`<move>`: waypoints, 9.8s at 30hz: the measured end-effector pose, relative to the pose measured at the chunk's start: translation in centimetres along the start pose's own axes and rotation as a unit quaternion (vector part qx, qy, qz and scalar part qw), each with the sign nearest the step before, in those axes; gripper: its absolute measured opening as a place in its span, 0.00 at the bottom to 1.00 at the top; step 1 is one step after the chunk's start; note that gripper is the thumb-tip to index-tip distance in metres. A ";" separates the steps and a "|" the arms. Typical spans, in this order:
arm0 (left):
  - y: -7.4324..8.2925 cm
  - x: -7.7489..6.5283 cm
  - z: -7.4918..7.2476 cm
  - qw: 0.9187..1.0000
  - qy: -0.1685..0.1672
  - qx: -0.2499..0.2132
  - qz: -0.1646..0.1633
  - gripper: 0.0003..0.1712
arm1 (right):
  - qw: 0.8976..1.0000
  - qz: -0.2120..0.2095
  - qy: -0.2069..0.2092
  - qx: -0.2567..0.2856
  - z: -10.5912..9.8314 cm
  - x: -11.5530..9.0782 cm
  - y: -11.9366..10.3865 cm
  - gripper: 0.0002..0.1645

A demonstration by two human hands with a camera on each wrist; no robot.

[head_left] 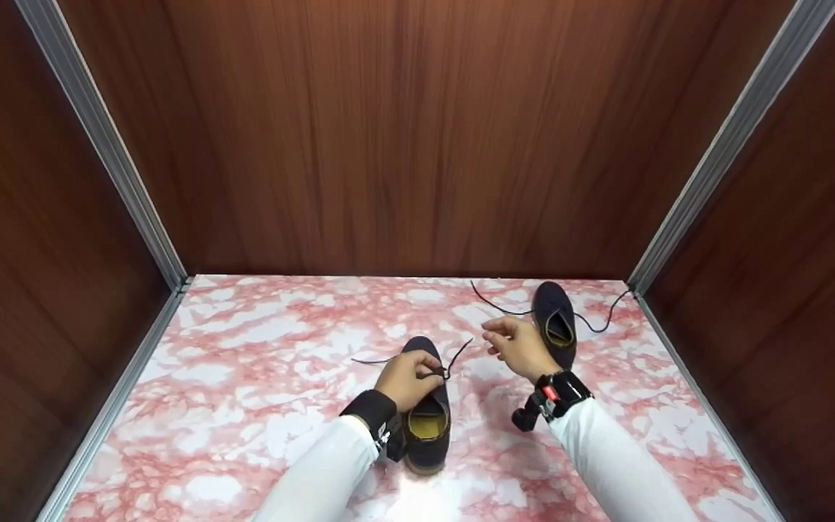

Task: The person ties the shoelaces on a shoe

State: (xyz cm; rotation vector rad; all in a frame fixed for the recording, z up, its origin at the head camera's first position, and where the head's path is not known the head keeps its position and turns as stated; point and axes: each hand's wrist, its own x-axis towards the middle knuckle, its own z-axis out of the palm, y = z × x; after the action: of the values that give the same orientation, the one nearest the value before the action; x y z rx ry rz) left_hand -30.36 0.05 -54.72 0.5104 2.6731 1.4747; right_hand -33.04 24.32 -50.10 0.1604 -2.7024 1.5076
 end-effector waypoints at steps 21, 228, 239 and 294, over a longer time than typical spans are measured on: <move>-0.1 0.3 -0.2 0.997 -0.036 -0.065 -0.009 0.16 | 0.983 -0.082 -0.137 -0.089 6.0 -1.9 4.0 0.22; 0.2 1.6 -3.4 0.990 -0.079 0.115 -0.019 0.10 | 0.851 -0.463 0.139 -0.206 7.1 -6.1 2.4 0.16; -0.1 1.6 -3.3 0.992 -0.061 0.114 0.003 0.08 | 0.882 -0.395 0.089 -0.243 8.4 -6.4 2.1 0.11; -2.4 1.1 -3.0 0.984 -0.080 0.127 0.093 0.08 | 0.993 0.053 -0.077 -0.077 8.8 -0.1 1.7 0.22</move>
State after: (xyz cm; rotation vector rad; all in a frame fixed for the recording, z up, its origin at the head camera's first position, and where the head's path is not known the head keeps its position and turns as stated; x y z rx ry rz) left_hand -32.61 -3.21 -54.92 0.8771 2.7592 1.0755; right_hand -32.98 17.74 -56.13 0.1357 -2.9795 1.3572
